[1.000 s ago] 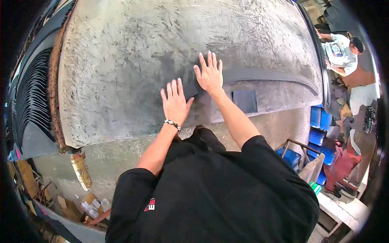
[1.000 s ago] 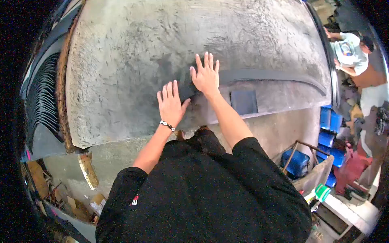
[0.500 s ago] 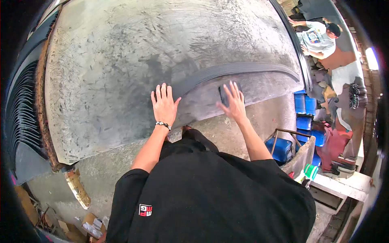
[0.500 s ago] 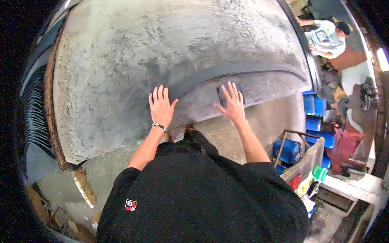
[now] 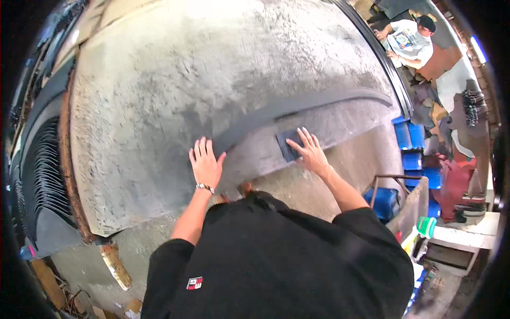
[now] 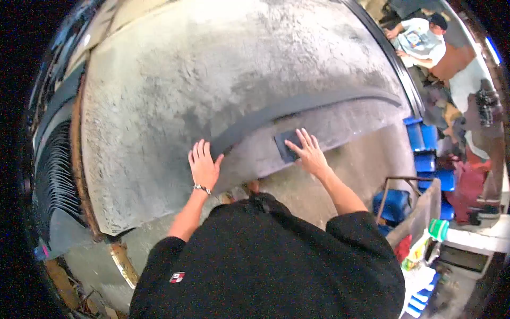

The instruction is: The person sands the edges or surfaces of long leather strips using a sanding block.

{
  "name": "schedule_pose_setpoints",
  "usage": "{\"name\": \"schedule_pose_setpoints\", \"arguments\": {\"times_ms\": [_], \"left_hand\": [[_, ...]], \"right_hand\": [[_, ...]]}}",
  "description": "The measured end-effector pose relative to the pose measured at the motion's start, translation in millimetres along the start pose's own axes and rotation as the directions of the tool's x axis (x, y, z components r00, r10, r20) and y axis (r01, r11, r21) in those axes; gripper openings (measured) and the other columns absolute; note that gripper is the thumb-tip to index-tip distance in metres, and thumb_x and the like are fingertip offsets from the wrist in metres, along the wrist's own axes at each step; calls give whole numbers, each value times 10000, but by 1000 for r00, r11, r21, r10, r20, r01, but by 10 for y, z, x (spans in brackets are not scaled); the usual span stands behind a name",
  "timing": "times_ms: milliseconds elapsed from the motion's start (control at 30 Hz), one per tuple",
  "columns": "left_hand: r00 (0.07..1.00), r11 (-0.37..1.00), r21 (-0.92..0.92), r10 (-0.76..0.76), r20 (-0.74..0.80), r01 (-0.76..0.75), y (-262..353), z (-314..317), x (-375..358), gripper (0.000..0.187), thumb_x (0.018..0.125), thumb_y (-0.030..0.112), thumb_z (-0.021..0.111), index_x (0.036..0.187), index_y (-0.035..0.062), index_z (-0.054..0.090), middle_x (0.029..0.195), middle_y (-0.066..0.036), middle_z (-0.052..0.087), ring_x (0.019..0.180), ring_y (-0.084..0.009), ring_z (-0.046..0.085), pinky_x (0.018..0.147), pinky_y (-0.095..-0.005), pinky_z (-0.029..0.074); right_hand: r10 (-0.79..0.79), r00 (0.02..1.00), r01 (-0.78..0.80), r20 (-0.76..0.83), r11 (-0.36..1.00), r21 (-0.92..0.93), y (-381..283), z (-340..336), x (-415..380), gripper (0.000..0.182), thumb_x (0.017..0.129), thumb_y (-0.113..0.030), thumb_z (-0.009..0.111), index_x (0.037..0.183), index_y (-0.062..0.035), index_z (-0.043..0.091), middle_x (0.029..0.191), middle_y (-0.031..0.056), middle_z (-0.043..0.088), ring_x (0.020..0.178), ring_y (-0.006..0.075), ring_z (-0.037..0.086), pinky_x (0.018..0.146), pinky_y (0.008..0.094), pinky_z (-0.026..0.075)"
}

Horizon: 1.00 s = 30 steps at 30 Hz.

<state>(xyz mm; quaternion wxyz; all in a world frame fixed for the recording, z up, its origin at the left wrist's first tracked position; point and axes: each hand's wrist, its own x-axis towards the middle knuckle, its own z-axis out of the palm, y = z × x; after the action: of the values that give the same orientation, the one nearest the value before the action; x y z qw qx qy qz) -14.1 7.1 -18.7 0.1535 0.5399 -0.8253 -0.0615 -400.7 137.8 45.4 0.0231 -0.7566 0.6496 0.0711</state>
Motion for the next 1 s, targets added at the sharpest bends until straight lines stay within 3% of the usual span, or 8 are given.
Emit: {"name": "schedule_pose_setpoints", "arguments": {"times_ms": [133, 367, 600, 733, 767, 867, 900, 1000], "left_hand": [[999, 991, 134, 25, 40, -31, 9, -63, 52, 729, 998, 508, 720, 1495, 7, 537, 1608, -208, 516, 1511, -398, 433, 1259, -580, 322], [1000, 999, 19, 25, -4, -25, -9, -79, 32, 695, 982, 500, 744, 1444, 17, 550, 1569, -177, 519, 1482, -383, 452, 1233, -573, 342], [999, 999, 53, -6, 36, 4, -27, -79, 20, 683, 1014, 529, 703, 1467, 38, 561, 1587, -151, 515, 1520, -362, 435, 1259, -556, 325], [998, 998, 61, -20, 53, 17, -10, -73, 21, 682, 1019, 532, 700, 1471, 43, 555, 1592, -147, 508, 1527, -361, 429, 1266, -551, 323], [998, 998, 66, -22, 58, 19, 3, -76, 27, 681, 1020, 533, 699, 1472, 45, 553, 1594, -145, 506, 1528, -360, 428, 1268, -550, 322], [997, 998, 54, -41, 70, 37, 30, -106, 36, 679, 1024, 531, 695, 1481, 53, 541, 1599, -139, 501, 1531, -358, 426, 1269, -555, 319], [996, 998, 46, -42, 78, 39, 25, -117, 37, 680, 1025, 530, 695, 1484, 54, 537, 1601, -138, 499, 1531, -358, 426, 1270, -555, 318], [994, 998, 35, -45, 97, 42, 16, -118, 46, 684, 1025, 527, 695, 1491, 55, 527, 1608, -137, 492, 1533, -359, 424, 1272, -556, 317]], "right_hand": [[55, 998, -52, -6, 963, 266, 19, 36, 131, 1123, 722, -539, 949, 1659, -211, 422, 1756, 284, 260, 1638, 493, 225, 1289, 652, 261], [51, 997, -36, -54, 967, 251, -22, 0, 23, 1238, 693, -578, 954, 1717, -232, 349, 1766, 260, 236, 1630, 484, 232, 1264, 707, 249], [106, 987, -67, -121, 955, 289, 6, 183, 95, 1156, 705, -388, 986, 1697, -287, 400, 1732, 257, 311, 1614, 475, 279, 1264, 680, 284], [60, 998, -64, 22, 942, 330, 62, 131, 75, 857, 793, -169, 909, 1585, -263, 597, 1720, 267, 358, 1608, 484, 312, 1253, 656, 320], [86, 995, -59, -53, 923, 381, 79, 148, 81, 656, 873, -99, 815, 1505, -216, 685, 1702, 242, 421, 1589, 447, 375, 1249, 615, 341], [180, 984, -117, 7, 610, 784, 305, 169, 214, 592, 920, -39, 737, 1493, -180, 695, 1685, 203, 471, 1565, 399, 432, 1236, 572, 371], [270, 955, -40, -126, 537, 843, 345, 179, 250, 626, 925, -10, 717, 1530, -157, 654, 1676, 167, 493, 1549, 364, 459, 1233, 538, 378], [455, 821, -164, -345, 767, 621, 272, -243, 218, 684, 927, 4, 705, 1581, -160, 592, 1679, 168, 486, 1552, 370, 452, 1248, 528, 360]]}}
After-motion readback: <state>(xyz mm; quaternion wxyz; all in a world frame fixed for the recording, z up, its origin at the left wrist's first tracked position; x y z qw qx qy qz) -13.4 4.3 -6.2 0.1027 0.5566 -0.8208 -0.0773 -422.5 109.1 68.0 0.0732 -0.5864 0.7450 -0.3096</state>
